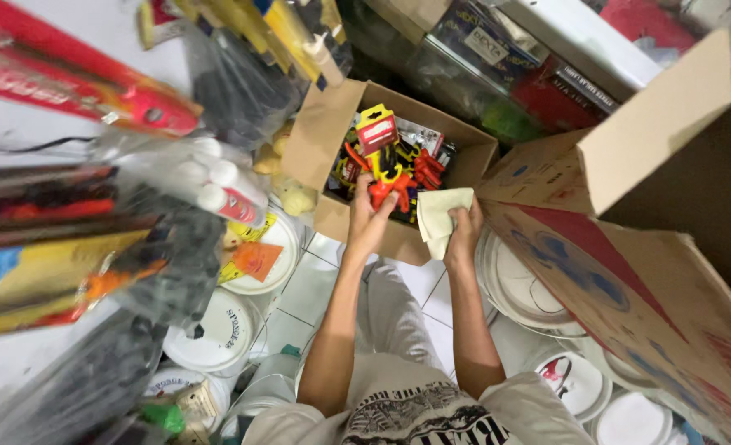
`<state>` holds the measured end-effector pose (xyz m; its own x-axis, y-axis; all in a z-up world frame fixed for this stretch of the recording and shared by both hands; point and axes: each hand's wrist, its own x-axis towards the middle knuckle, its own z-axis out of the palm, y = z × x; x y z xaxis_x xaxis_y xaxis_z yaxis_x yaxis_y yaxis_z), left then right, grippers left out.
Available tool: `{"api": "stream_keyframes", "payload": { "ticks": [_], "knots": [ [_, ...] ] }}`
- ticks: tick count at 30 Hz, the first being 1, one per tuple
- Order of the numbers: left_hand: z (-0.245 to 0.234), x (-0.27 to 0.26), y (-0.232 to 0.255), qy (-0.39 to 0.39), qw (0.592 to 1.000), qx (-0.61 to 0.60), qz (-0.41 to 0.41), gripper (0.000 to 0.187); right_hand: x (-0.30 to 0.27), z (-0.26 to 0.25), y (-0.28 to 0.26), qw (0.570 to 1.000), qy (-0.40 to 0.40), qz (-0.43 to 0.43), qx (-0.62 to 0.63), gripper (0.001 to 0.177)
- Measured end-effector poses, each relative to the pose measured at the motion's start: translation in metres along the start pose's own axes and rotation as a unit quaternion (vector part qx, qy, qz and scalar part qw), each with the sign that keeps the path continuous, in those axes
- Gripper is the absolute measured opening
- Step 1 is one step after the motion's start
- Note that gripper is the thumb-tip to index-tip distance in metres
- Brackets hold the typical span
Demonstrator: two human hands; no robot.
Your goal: The person wipes a cable, packaged pliers, and other small hardware items with a cloth and places them into a cardboard box.
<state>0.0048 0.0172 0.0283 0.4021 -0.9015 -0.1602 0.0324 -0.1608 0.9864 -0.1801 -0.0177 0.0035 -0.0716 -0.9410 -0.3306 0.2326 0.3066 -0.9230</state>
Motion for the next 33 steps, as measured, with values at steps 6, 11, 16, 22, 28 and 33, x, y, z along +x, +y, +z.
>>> {"api": "stream_keyframes", "payload": {
  "ticks": [6, 11, 16, 22, 28, 33],
  "knots": [
    [-0.025, -0.048, 0.071, 0.028, 0.975, -0.162, -0.151, 0.069, -0.050, 0.010, -0.070, 0.991, -0.128, -0.023, -0.040, 0.023],
    [-0.028, -0.102, 0.134, 0.088, 0.984, -0.067, -0.143, 0.064, -0.086, 0.030, -0.124, 0.917, -0.309, -0.149, -0.205, 0.027],
    [-0.015, -0.160, 0.159, 0.130, 0.984, -0.090, -0.081, 0.054, -0.107, 0.057, -0.151, 0.871, -0.319, -0.275, -0.251, 0.027],
    [-0.026, -0.211, 0.157, 0.289, 0.936, -0.188, -0.067, 0.047, -0.156, 0.064, -0.146, 0.812, -0.394, -0.349, -0.252, 0.028],
    [-0.047, -0.278, 0.159, 0.358, 0.898, -0.254, -0.027, 0.050, -0.195, 0.046, -0.122, 0.734, -0.516, -0.374, -0.235, 0.033],
    [-0.024, -0.334, 0.167, 0.395, 0.905, -0.161, -0.004, 0.048, -0.227, 0.050, -0.118, 0.702, -0.577, -0.379, -0.173, 0.028]
  ]
}}
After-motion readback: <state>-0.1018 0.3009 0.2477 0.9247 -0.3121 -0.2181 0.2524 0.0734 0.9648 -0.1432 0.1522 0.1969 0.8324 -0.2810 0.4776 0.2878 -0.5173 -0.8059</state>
